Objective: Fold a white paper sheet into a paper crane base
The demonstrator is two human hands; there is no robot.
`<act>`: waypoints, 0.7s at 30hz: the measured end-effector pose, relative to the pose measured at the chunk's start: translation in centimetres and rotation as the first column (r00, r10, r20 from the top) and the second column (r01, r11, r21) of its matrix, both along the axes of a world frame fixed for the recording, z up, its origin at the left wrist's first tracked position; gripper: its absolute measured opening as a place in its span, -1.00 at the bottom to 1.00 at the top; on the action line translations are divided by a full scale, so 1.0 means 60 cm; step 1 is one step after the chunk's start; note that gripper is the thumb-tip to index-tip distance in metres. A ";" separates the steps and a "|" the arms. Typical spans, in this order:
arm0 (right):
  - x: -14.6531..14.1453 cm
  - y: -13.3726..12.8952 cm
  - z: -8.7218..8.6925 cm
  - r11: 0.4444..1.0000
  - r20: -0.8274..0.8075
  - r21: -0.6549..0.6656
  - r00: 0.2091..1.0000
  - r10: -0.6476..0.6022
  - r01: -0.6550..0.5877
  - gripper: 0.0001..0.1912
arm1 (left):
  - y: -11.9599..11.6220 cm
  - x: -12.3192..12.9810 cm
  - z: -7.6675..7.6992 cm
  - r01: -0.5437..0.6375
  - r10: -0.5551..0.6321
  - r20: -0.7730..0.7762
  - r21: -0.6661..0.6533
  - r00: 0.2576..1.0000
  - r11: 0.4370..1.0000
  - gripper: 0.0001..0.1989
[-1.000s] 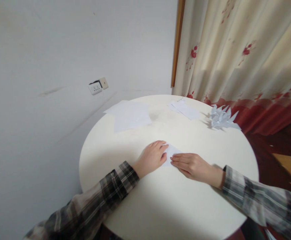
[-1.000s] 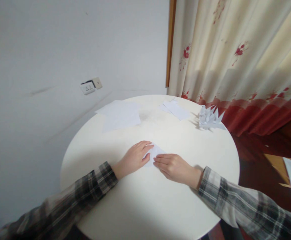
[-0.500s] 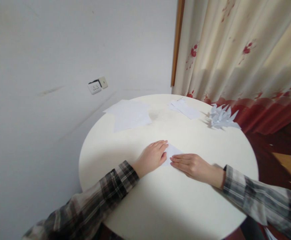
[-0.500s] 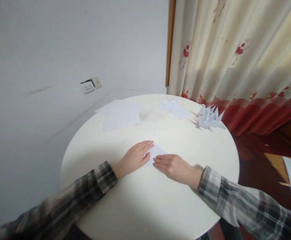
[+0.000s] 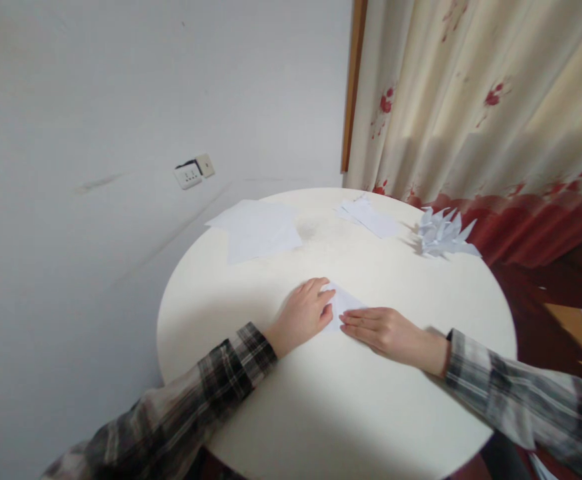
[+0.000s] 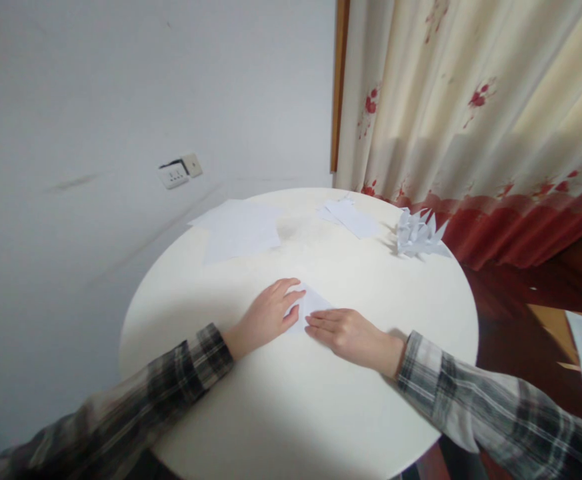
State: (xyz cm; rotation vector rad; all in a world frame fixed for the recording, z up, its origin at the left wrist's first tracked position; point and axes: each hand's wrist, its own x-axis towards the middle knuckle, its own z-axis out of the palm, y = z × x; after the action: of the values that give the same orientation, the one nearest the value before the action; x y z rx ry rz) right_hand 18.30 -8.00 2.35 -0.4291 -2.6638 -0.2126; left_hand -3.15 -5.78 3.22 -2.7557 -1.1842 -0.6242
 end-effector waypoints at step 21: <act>0.000 0.002 -0.004 0.998 -0.026 -0.062 0.999 0.023 -0.025 -0.64 | 0.011 -0.003 -0.007 0.077 -0.079 -0.106 -0.023 0.991 0.997 -0.64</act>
State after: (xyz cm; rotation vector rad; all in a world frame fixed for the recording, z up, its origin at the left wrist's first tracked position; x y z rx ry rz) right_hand 18.33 -7.91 2.13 -0.4165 -2.6547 -0.1158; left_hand -3.34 -5.13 2.80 -2.8229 -1.0711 -0.4672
